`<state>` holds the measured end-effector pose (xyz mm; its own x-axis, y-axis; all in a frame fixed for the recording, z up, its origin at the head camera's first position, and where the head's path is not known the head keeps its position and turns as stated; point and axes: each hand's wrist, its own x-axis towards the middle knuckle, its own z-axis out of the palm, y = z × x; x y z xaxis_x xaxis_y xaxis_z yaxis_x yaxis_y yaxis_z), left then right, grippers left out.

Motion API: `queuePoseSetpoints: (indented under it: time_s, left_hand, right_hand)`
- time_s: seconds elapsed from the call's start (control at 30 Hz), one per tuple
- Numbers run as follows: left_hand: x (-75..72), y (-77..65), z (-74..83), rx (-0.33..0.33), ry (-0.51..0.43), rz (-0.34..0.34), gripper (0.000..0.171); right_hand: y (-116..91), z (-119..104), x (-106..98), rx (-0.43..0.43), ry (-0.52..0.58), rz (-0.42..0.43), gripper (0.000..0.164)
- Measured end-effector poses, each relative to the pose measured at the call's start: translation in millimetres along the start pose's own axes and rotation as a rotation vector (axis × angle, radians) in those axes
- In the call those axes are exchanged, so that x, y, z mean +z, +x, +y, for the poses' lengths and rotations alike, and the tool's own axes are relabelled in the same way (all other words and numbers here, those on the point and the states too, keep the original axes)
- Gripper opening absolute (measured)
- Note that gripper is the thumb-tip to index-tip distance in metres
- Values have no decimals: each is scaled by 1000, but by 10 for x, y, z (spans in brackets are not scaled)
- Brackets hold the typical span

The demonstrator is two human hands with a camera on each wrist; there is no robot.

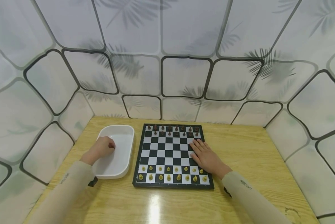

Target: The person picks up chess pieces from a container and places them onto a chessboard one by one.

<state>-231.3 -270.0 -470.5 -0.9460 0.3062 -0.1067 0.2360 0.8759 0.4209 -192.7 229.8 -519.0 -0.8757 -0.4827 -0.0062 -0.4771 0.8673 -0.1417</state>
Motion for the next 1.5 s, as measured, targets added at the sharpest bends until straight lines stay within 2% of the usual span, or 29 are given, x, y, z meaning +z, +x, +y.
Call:
queuePoseSetpoints:
  time_s: [0.13, 0.3, 0.6, 0.8, 1.13, 1.3, 1.5]
  left_hand:
    - [4, 5, 9, -17, -17, 0, 5]
    - [-34, 6, 45, -19, -59, 47, 5]
    - [-123, 32, 150, 85, -54, 187, 4]
    - [-214, 71, 308, 99, -97, 212, 10]
    - [-352, 263, 694, 87, -132, 215, 19]
    - [-295, 408, 850, 123, -154, 219, 19]
    - [-178, 583, 966, 165, -147, 213, 17]
  right_hand:
    - [8, 3, 10, 0, -1, -5, 63]
    - [21, 16, 21, 4, 4, -8, 64]
    - [17, 24, 25, -3, 4, -9, 64]
    - [10, 19, 23, -5, 6, 0, 63]
    - [8, 22, 19, -4, 12, 2, 63]
    - [6, 29, 28, -4, 4, 3, 63]
    - [13, 36, 46, 0, 2, -15, 64]
